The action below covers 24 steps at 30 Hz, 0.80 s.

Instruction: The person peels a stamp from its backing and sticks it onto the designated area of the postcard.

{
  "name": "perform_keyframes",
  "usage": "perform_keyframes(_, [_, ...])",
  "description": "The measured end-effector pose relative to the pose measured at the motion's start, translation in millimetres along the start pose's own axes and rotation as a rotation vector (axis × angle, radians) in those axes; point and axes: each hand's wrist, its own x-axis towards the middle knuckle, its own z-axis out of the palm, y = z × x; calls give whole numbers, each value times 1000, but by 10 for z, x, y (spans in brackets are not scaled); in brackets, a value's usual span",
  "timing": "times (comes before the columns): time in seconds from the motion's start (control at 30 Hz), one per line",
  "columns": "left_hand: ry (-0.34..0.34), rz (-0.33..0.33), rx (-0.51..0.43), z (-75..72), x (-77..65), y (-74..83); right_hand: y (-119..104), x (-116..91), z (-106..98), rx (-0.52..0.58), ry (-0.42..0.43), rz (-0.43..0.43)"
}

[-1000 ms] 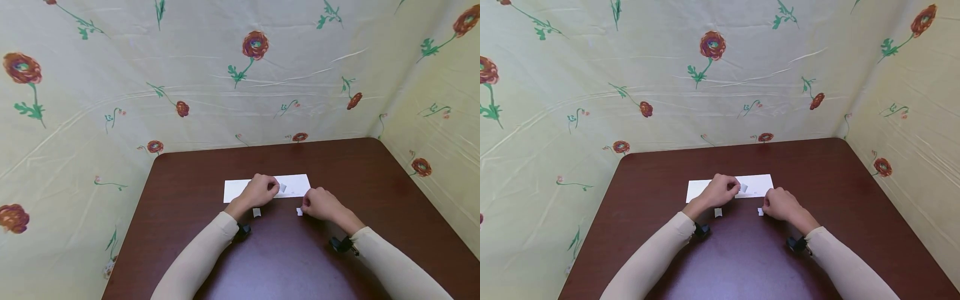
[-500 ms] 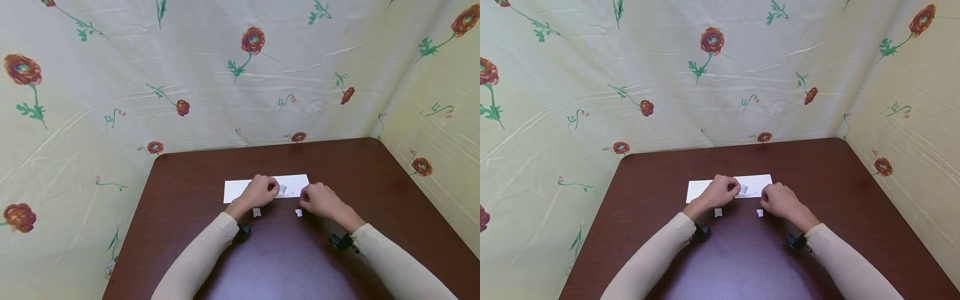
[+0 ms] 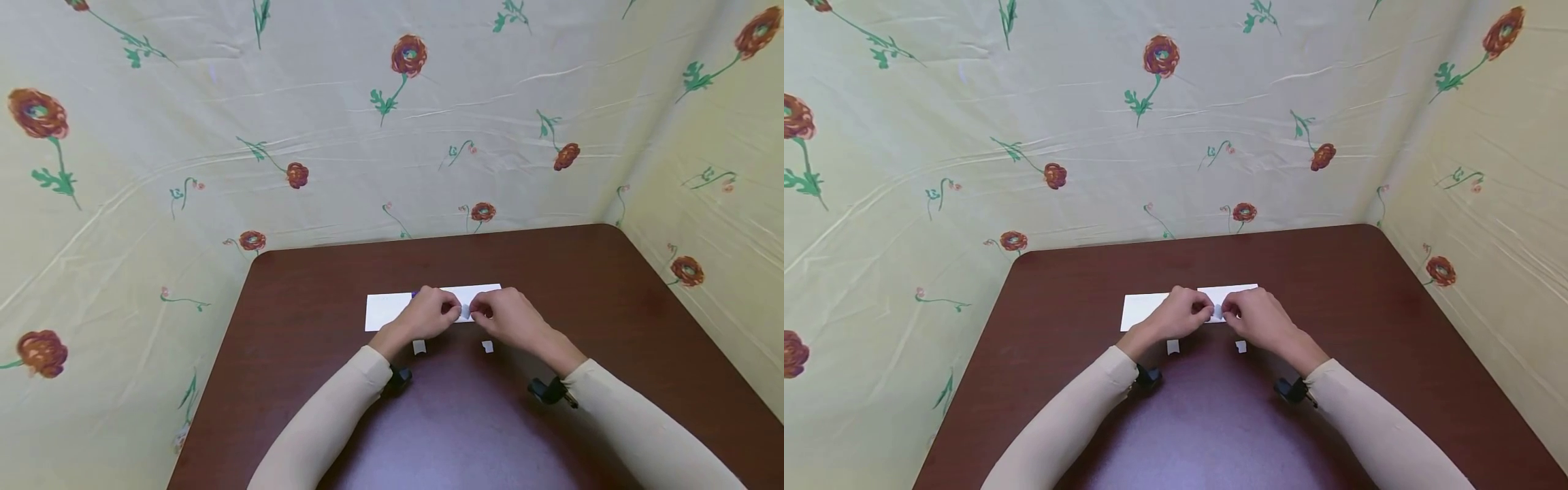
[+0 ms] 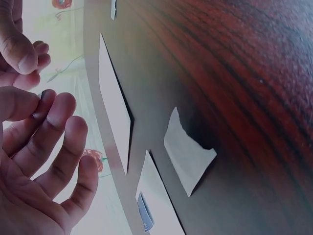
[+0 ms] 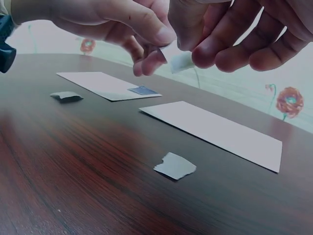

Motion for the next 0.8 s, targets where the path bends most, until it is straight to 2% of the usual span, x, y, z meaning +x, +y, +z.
perform_keyframes(0.23, [-34,46,-22,-57,10,-70,-80,81,55,12,-9,11])
perform_keyframes(0.53, [-57,84,-42,-141,13,-165,-149,156,130,19,21,33])
perform_keyframes(0.8, [-72,103,-71,-213,12,-242,-216,214,170,31,58,86])
